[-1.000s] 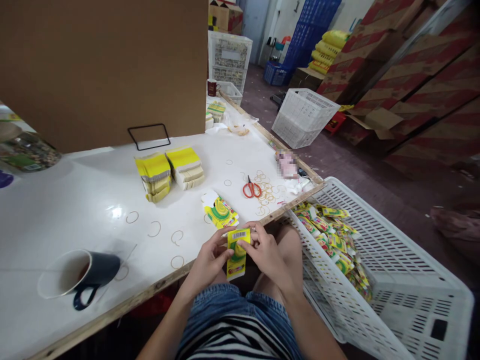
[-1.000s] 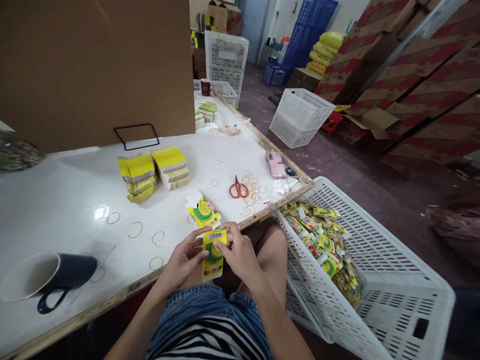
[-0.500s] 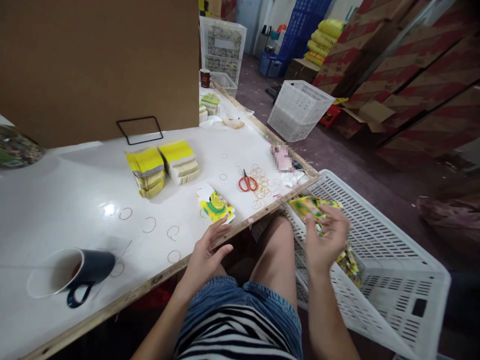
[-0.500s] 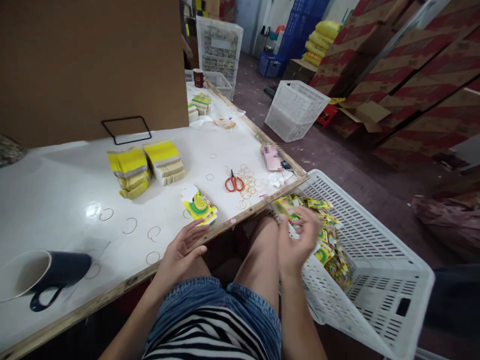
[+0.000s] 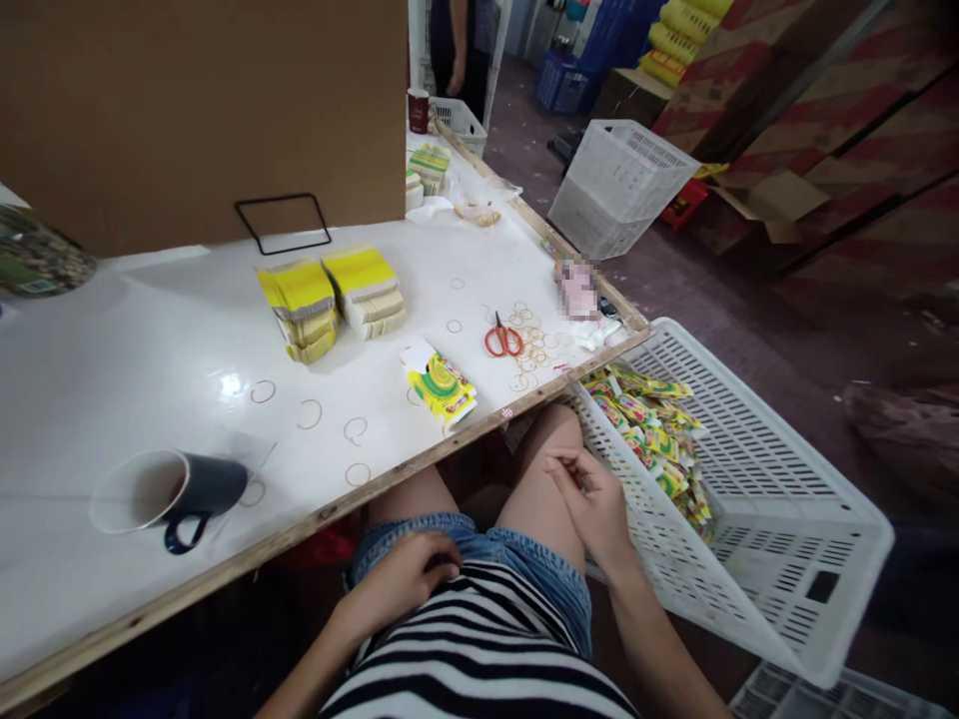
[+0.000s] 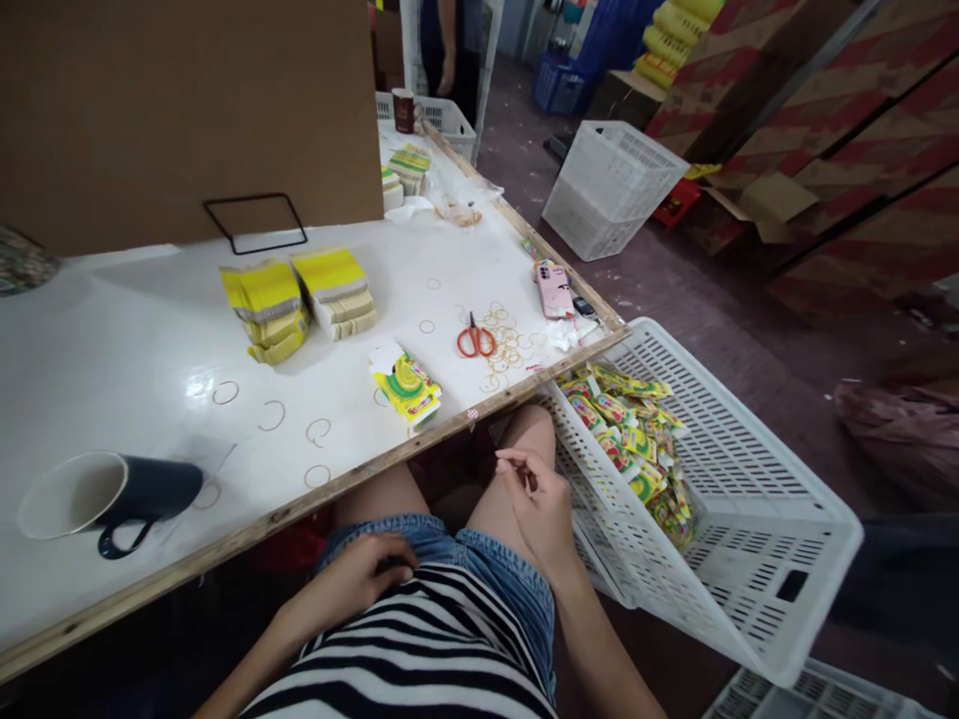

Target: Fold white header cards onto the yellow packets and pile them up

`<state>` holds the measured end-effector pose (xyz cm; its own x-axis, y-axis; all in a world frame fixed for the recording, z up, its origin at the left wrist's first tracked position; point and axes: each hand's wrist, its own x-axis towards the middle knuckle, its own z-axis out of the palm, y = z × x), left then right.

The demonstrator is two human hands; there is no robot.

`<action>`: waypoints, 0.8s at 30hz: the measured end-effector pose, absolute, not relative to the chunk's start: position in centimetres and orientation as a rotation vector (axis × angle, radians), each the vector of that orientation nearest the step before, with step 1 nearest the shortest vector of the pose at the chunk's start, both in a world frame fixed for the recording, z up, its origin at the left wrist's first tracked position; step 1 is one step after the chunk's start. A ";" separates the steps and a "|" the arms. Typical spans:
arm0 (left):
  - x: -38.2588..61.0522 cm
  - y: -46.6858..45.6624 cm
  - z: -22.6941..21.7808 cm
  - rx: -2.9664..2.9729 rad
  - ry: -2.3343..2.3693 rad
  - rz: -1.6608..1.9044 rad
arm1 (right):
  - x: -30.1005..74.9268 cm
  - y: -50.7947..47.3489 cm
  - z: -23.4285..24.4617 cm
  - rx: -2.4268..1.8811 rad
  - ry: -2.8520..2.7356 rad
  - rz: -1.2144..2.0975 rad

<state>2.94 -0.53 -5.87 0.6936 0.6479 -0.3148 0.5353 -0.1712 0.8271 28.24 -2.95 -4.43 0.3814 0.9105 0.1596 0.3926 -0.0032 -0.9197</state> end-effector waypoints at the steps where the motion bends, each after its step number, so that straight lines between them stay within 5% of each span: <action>1: 3.0 -0.8 -6.1 1.852 0.921 0.128 | 27.8 -2.8 -4.5 -1.580 -1.216 0.672; 24: 3.2 -1.6 -6.9 1.859 0.879 0.242 | 26.8 -7.2 -6.8 -1.522 -1.754 1.381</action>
